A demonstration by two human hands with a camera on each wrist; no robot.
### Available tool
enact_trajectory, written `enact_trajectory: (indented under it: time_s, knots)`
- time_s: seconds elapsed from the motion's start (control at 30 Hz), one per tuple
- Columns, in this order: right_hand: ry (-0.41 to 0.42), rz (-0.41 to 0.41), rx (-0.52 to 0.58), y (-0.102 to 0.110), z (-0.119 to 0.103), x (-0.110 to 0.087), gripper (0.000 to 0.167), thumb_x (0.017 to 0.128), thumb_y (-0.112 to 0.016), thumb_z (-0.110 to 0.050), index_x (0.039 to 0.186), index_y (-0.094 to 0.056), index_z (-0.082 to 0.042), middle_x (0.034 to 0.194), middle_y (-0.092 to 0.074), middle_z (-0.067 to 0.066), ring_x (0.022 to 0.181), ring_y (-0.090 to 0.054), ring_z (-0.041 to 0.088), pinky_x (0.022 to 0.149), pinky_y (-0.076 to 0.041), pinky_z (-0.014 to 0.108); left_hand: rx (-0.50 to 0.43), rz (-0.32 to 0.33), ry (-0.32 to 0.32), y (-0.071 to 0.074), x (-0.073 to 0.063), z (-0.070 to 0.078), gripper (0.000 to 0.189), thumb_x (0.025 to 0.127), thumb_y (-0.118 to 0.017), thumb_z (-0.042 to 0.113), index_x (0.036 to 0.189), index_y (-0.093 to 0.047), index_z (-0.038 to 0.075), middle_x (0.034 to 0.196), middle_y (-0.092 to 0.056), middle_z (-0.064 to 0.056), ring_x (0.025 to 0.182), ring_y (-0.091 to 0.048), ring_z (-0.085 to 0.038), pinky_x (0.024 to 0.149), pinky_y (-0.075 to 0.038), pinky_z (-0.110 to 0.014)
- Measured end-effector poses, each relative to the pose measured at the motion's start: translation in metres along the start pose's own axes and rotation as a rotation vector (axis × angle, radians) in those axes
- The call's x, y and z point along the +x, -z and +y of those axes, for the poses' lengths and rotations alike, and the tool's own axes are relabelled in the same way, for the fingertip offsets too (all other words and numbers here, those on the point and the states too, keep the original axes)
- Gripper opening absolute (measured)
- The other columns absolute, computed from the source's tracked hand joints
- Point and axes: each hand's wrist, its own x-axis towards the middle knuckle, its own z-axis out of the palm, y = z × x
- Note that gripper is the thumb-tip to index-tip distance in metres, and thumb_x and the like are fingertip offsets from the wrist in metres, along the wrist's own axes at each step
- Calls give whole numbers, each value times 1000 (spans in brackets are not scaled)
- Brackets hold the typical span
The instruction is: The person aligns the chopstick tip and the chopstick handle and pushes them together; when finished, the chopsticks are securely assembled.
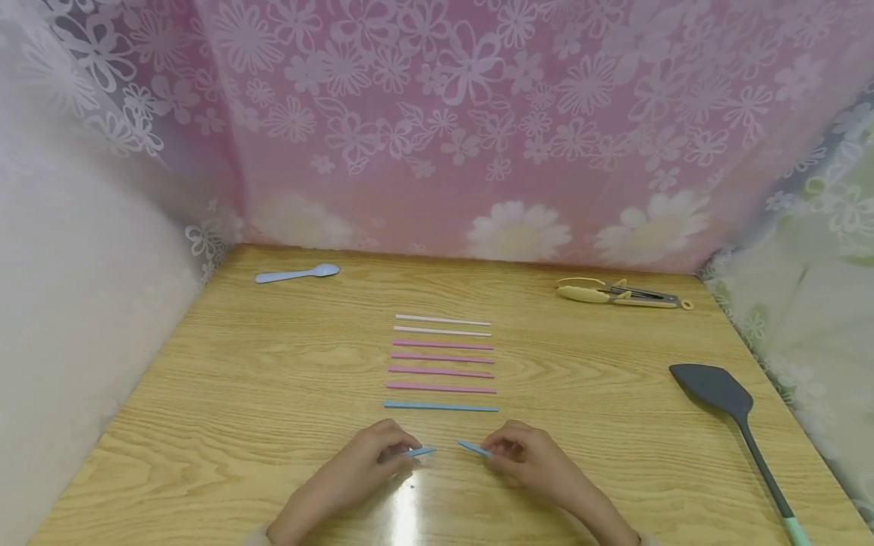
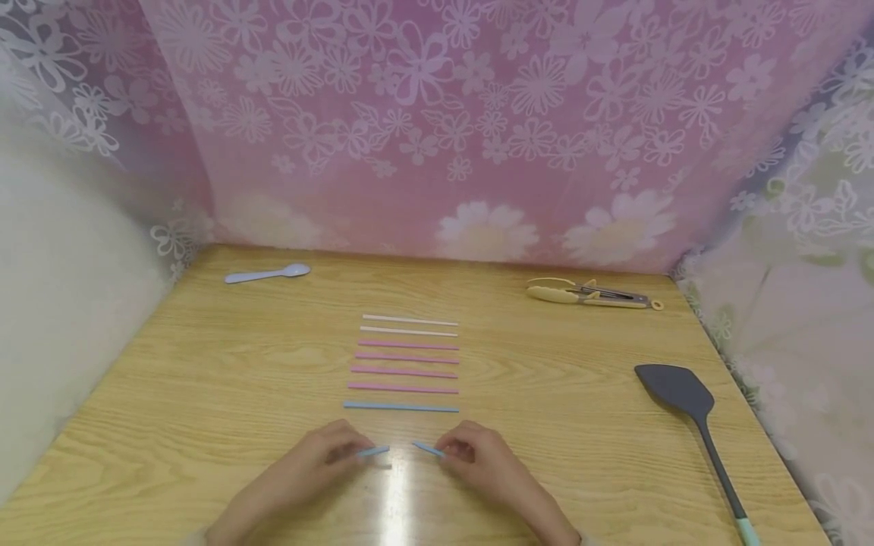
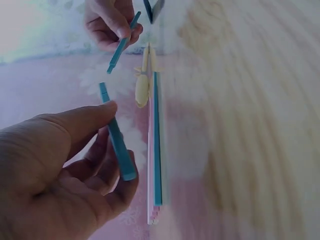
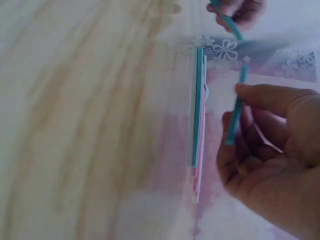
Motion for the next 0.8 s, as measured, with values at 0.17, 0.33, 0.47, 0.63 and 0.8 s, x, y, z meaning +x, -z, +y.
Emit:
enact_trajectory:
  time_s: [0.17, 0.33, 0.47, 0.63, 0.8]
  knots:
    - [110, 83, 13, -4, -9, 0, 13, 85, -69, -2, 96, -69, -8, 82, -59, -6, 76, -53, 0, 67, -52, 21, -31, 29, -44, 0, 4, 7, 19, 94, -61, 18, 110, -67, 9, 99, -59, 6, 89, -55, -5, 80, -50, -22]
    - [172, 115, 21, -5, -14, 1, 16, 84, -68, 1, 97, -69, -8, 82, -59, -5, 76, -53, 1, 67, -52, 21, -48, 41, -55, 0, 7, 12, 19, 93, -61, 18, 110, -67, 10, 99, -58, 8, 89, -55, -4, 80, -50, -21]
    - [188, 116, 18, -5, -16, 2, 16, 84, -68, 2, 97, -68, -7, 82, -59, -5, 75, -53, 1, 67, -52, 21, -54, 28, -61, 1, 8, 15, 21, 94, -59, 22, 110, -67, 11, 100, -58, 8, 90, -55, -5, 79, -50, -21]
    - [187, 122, 13, -4, -16, 2, 16, 84, -66, 3, 98, -68, -5, 85, -58, -3, 77, -51, 1, 65, -50, 20, -48, 15, -61, 2, 8, 16, 24, 96, -57, 26, 112, -67, 11, 102, -59, 8, 91, -52, -5, 79, -48, -21]
    - [200, 176, 6, -4, -17, 2, 16, 85, -66, 2, 99, -69, -7, 90, -61, 0, 71, -45, 1, 58, -45, 18, -50, 13, -96, 3, 8, 15, 24, 97, -55, 24, 113, -65, 9, 105, -61, 5, 93, -52, -6, 82, -48, -22]
